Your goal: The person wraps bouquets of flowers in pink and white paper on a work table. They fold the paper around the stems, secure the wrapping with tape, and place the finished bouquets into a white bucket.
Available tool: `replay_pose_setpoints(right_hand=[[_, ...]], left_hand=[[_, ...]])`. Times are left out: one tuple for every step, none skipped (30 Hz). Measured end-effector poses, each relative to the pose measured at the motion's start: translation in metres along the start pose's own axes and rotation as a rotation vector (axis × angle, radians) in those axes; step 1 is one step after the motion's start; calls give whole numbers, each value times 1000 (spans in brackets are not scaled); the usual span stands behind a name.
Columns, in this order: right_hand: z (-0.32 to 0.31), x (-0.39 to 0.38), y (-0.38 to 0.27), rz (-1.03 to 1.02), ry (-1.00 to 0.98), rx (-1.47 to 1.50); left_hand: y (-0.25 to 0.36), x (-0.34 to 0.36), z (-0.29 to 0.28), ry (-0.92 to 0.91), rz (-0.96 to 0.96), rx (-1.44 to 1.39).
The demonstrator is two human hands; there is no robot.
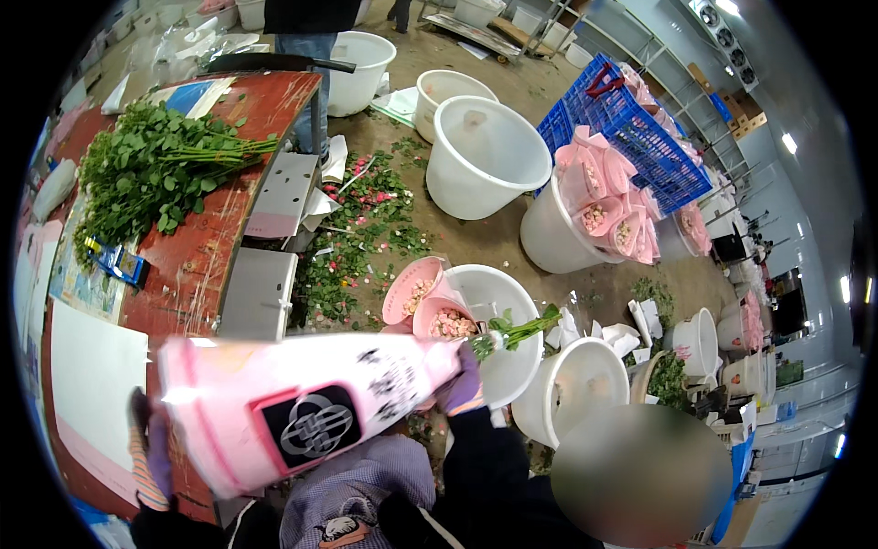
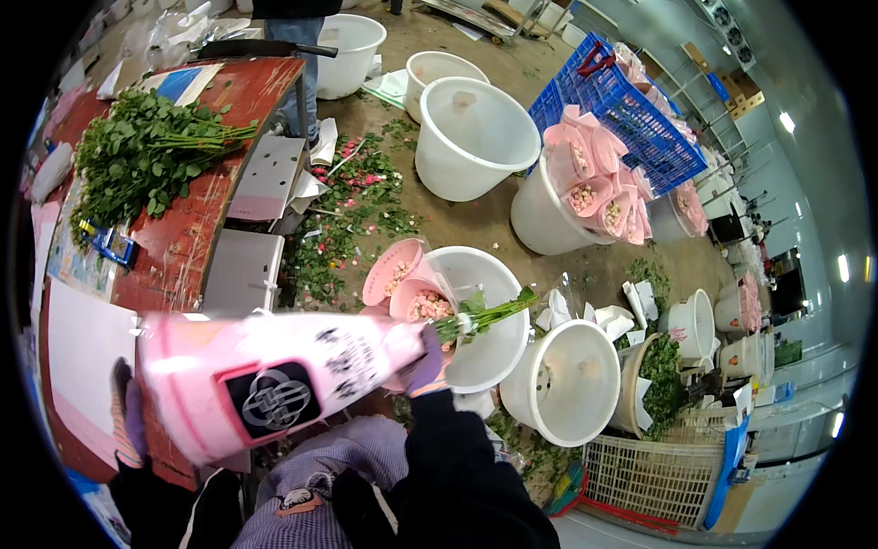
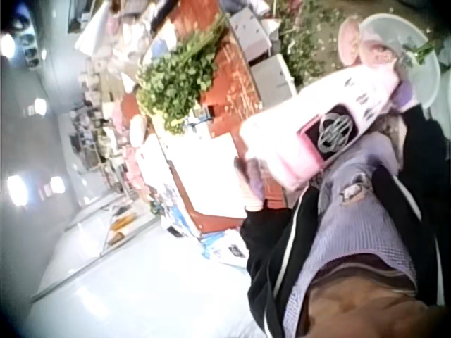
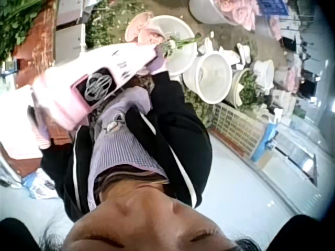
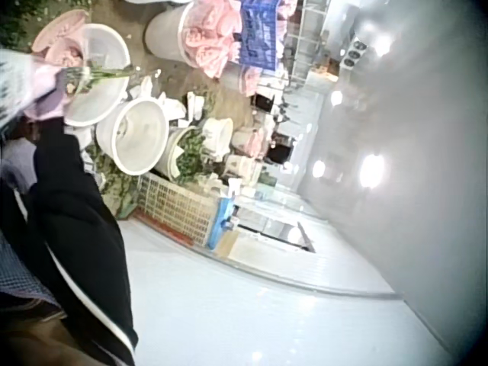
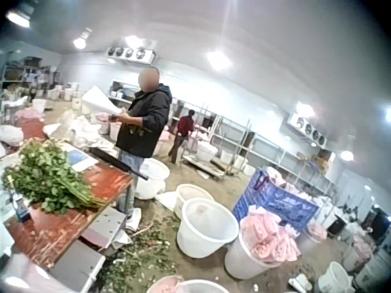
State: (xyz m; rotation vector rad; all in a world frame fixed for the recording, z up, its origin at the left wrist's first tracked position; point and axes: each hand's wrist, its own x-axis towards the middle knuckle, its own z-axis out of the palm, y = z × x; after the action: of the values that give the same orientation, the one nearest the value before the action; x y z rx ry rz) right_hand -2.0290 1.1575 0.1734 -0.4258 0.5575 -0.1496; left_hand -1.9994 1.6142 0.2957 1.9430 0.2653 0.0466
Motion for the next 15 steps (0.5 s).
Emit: replay_pose_setpoints(right_hand=[[-30,22,-23,43,-2,63],[-62,46,-46,84,-16,138],[-80,64,-62,148,-67,150],[-91,78,-79,219,-125,162],[-71,83,-87,178,-237,65],[-55,102,-89,191,-296,16],[-61,112,-101,182,-268,-43],[-82,126,-117,134,-181,-123],[-91,138,-125,141,-84,-274],[-122,143,-154,101,72,-416],[-152,149,-183,90,230,-537],[-182,150,-210,53,396,-656],[-207,147,-242,-54,537,-777],[-201,158,-259,-193,545,-913],[-187,171,-277,-329,568,-1077]], left_hand=[[61,-4,34,-296,-37,-15],[75,-4,69,-438,-1,-262],[99,-1,115,-540,109,-324],[112,3,151,-574,-20,-122],[160,6,186,-728,-124,-137],[189,11,209,-705,-132,440],[189,16,242,-716,5,483],[189,22,292,-775,195,440],[180,32,321,-773,294,389],[177,37,366,-812,372,342],[177,39,399,-827,430,326],[183,40,439,-889,483,310],[186,40,474,-950,534,290],[181,45,477,-950,544,287],[176,54,468,-919,537,270]])
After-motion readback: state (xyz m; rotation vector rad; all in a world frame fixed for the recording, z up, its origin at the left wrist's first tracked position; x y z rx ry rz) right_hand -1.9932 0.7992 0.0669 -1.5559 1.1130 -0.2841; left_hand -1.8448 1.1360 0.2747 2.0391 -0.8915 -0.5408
